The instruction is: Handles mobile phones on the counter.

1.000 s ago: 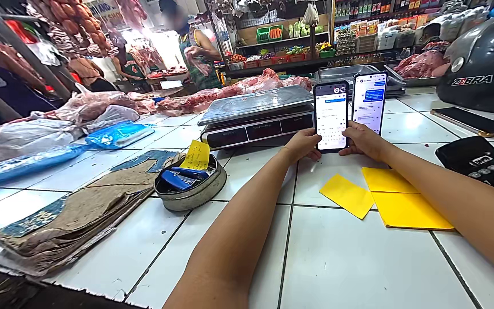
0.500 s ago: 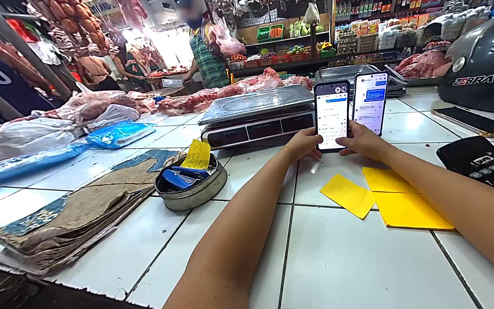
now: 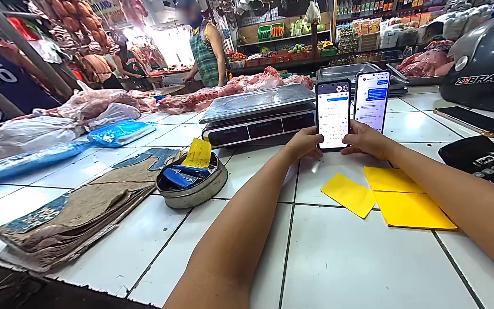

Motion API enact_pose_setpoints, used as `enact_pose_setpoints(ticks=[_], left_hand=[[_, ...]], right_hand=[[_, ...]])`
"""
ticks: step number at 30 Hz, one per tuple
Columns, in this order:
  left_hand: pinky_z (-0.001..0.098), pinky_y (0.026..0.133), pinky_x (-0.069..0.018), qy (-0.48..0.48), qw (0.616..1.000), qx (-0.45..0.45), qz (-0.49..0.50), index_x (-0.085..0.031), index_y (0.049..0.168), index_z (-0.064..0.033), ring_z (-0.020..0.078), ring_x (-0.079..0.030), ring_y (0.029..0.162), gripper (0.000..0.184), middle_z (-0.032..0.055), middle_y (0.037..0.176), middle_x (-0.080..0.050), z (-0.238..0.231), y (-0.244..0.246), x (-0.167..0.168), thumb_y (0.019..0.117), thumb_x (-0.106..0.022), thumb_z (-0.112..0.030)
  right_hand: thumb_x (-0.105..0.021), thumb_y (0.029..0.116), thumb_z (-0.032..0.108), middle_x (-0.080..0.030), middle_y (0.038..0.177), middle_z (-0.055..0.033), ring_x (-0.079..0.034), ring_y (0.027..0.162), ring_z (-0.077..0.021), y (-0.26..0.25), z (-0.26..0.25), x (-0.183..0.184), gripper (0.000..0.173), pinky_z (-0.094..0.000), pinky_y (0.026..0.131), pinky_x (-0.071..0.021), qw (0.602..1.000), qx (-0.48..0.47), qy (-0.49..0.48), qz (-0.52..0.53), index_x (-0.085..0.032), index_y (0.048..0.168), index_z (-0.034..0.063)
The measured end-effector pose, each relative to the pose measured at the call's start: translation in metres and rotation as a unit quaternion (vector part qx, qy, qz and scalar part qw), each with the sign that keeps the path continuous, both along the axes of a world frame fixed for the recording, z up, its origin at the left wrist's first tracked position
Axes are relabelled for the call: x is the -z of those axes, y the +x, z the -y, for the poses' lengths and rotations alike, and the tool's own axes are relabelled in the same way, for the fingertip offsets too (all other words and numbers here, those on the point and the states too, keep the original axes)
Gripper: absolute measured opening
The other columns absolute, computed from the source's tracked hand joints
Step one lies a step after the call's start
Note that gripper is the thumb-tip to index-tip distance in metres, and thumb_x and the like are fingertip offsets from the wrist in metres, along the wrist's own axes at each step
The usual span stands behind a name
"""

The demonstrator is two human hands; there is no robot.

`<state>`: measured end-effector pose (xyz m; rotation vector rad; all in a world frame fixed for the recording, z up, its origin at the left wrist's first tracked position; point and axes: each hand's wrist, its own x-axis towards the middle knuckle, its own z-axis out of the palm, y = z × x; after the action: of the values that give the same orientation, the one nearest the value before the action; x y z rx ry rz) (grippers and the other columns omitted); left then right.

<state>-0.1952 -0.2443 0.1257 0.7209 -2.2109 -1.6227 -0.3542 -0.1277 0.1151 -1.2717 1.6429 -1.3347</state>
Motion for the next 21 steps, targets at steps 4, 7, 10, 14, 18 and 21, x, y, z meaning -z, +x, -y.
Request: enact_pose_setpoints(ticks=[4,7,10,14,18,21], left_hand=[[0.0237,0.06,-0.0536,-0.008,1.0,0.0,0.005,-0.05,0.137,-0.0014,0.0098,-0.061,0.064,0.03,0.0119,0.104,-0.061,-0.0003,-0.0002,-0.0001,0.1088,-0.042,-0.009],[0.0256,0.062,-0.0537,-0.014,1.0,-0.002,0.007,-0.049,0.139,-0.0008,0.0112,-0.061,0.067,0.032,0.0137,0.108,-0.061,-0.0008,-0.0004,-0.0002,0.1088,-0.042,-0.009],[0.0252,0.061,-0.0534,-0.015,1.0,0.0,0.004,-0.05,0.138,-0.0006,0.0108,-0.061,0.066,0.031,0.0131,0.106,-0.061,-0.0005,-0.0004,0.0001,0.1087,-0.041,-0.009],[0.0245,0.06,-0.0529,-0.012,1.0,0.0,0.002,-0.05,0.137,-0.0006,0.0103,-0.06,0.065,0.031,0.0128,0.105,-0.062,0.0001,-0.0003,0.0005,0.1084,-0.042,-0.009],[0.0246,0.061,-0.0531,-0.012,1.0,0.001,0.002,-0.05,0.138,-0.0006,0.0104,-0.06,0.065,0.031,0.0132,0.105,-0.062,0.0007,-0.0004,0.0009,0.1084,-0.042,-0.009],[0.0253,0.061,-0.0537,-0.007,1.0,0.0,0.006,-0.049,0.139,-0.0012,0.0111,-0.061,0.065,0.032,0.0134,0.105,-0.062,0.0001,-0.0002,-0.0002,0.1088,-0.042,-0.009]], right_hand=[[-0.043,0.1052,-0.004,-0.06,0.123,-0.0132,-0.067,0.098,-0.0173,-0.0022,-0.0003,0.0018,0.04,-0.0328,0.08,-0.0592,1.0,0.002,0.004,0.011,-0.042,0.143,0.0071],[-0.042,0.1055,-0.005,-0.061,0.123,-0.0129,-0.068,0.1,-0.0164,-0.0031,0.0,-0.0015,0.04,-0.0323,0.081,-0.0596,1.0,-0.006,0.011,0.017,-0.042,0.144,0.0066],[-0.04,0.1066,-0.004,-0.061,0.122,-0.0127,-0.068,0.098,-0.0169,-0.0021,0.0001,0.0013,0.038,-0.0332,0.08,-0.0596,1.0,0.004,0.005,0.016,-0.043,0.143,0.0074],[-0.041,0.107,-0.003,-0.062,0.12,-0.0123,-0.069,0.096,-0.0166,-0.0019,0.0009,0.0031,0.037,-0.0327,0.079,-0.0598,1.0,0.011,0.001,0.012,-0.045,0.142,0.0076],[-0.041,0.107,-0.003,-0.062,0.121,-0.0116,-0.069,0.096,-0.0161,-0.0022,0.0009,0.0033,0.037,-0.0315,0.078,-0.0599,1.0,0.008,-0.001,0.02,-0.044,0.142,0.0082],[-0.042,0.1091,0.003,-0.062,0.121,-0.0115,-0.069,0.096,-0.0162,-0.0004,0.0007,0.0008,0.033,-0.0319,0.078,-0.0597,1.0,0.014,0.006,0.025,-0.045,0.142,0.0087]])
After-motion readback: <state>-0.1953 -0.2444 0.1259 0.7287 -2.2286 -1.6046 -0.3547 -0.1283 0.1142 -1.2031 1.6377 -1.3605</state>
